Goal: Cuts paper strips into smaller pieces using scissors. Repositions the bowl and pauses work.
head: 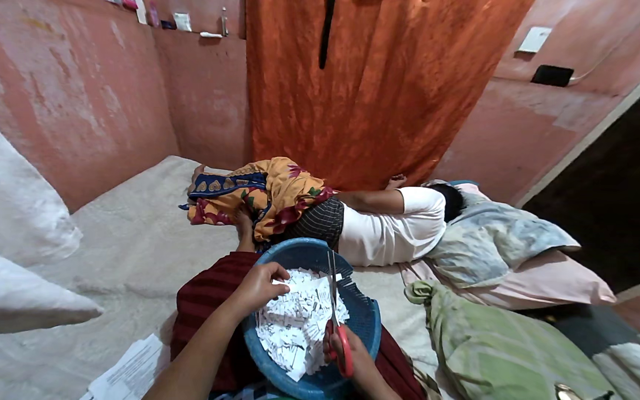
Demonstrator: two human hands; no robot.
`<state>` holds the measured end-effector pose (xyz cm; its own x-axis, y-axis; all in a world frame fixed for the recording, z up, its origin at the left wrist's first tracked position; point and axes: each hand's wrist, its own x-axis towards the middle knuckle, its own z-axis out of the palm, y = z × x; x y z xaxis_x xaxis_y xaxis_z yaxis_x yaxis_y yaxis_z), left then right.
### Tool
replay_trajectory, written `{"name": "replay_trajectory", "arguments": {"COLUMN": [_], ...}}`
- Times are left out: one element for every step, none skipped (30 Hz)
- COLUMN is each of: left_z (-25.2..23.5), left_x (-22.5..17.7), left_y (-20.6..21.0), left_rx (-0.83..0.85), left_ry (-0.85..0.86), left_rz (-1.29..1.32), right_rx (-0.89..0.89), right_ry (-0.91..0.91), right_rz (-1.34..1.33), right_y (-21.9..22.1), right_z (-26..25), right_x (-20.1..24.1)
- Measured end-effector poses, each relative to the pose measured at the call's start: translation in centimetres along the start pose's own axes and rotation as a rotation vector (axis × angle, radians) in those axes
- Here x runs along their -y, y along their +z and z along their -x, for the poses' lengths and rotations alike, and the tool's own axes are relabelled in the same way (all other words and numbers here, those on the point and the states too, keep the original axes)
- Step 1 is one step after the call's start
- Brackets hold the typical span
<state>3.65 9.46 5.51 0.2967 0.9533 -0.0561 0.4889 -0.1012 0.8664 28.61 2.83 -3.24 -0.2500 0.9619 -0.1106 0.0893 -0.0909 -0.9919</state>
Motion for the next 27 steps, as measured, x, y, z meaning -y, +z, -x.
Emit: {"name": "replay_trajectory", "arguments": {"left_z": [0.2,0.5,0.7,0.9,1.0,1.2,1.3,1.4,1.4,1.4,1.3,1.3,1.2,1.2,1.1,1.1,1.0,1.0,0.9,0.9,0.9,1.0,1.1,1.1,1.1,1.2,1.2], "left_x": [-0.2,-0.4,-0.5,-0.5,-0.5,-0.4,-0.4,-0.2,-0.1,0.1,0.2,0.4,0.6,0.8,1.0,1.1,1.2,1.3,1.3,1.4,1.3,1.1,0.9,0.7,0.6,0.5,0.5], "left_y": [0.0,0.1,0.2,0.2,0.2,0.2,0.1,0.1,0.0,0.0,0.0,0.0,-0.1,-0.1,-0.1,-0.1,-0.1,-0.1,-0.1,-0.2,-0.2,-0.2,-0.2,-0.3,-0.3,-0.2,-0.2], "left_rx": [0.011,0.012,0.001,-0.016,-0.039,-0.066,-0.092,-0.116,-0.14,-0.163,-0.18,-0.194,-0.202,-0.207,-0.206,-0.203,-0.197,-0.187,-0.179,-0.173,-0.173,-0.174,-0.177,-0.186,-0.198,-0.207,-0.215], "left_ry": [-0.017,-0.031,-0.039,-0.047,-0.055,-0.064,-0.068,-0.063,-0.056,-0.049,-0.045,-0.038,-0.028,-0.016,-0.005,0.004,0.01,0.015,0.021,0.021,0.016,0.002,-0.023,-0.044,-0.059,-0.068,-0.071], "left_rz": [-0.02,-0.041,-0.053,-0.055,-0.042,-0.013,0.027,0.072,0.112,0.143,0.167,0.182,0.189,0.19,0.188,0.185,0.175,0.163,0.156,0.151,0.151,0.157,0.167,0.185,0.206,0.224,0.239], "right_rx": [0.005,0.011,0.021,0.042,0.073,0.099,0.118,0.126,0.128,0.126,0.125,0.127,0.127,0.125,0.124,0.122,0.117,0.114,0.106,0.096,0.084,0.066,0.053,0.043,0.037,0.036,0.043], "right_ry": [0.0,0.001,0.003,0.006,0.003,-0.002,-0.003,0.002,0.009,0.014,0.019,0.021,0.025,0.029,0.032,0.034,0.032,0.024,0.011,0.004,-0.006,-0.016,-0.023,-0.025,-0.024,-0.016,-0.01], "right_rz": [-0.001,0.005,0.027,0.056,0.088,0.112,0.121,0.12,0.112,0.104,0.101,0.106,0.113,0.118,0.122,0.123,0.123,0.125,0.126,0.122,0.112,0.112,0.115,0.109,0.097,0.084,0.079], "right_y": [0.0,0.0,-0.1,-0.2,-0.3,-0.5,-0.6,-0.6,-0.5,-0.5,-0.5,-0.5,-0.6,-0.6,-0.6,-0.6,-0.6,-0.6,-0.6,-0.5,-0.5,-0.4,-0.3,-0.3,-0.2,-0.2,-0.3], "right_z": [0.0,0.0,-0.1,-0.1,-0.1,-0.1,-0.1,-0.1,-0.2,-0.2,-0.1,-0.1,-0.2,-0.2,-0.2,-0.2,-0.2,-0.3,-0.3,-0.3,-0.2,-0.2,-0.1,0.0,0.0,0.0,0.0], "right_x": [-0.1,-0.1,-0.2,-0.2,-0.1,-0.1,-0.1,0.0,0.1,0.2,0.3,0.3,0.4,0.4,0.3,0.3,0.2,0.1,0.0,0.0,0.0,0.1,0.1,0.2,0.2,0.2,0.2]}}
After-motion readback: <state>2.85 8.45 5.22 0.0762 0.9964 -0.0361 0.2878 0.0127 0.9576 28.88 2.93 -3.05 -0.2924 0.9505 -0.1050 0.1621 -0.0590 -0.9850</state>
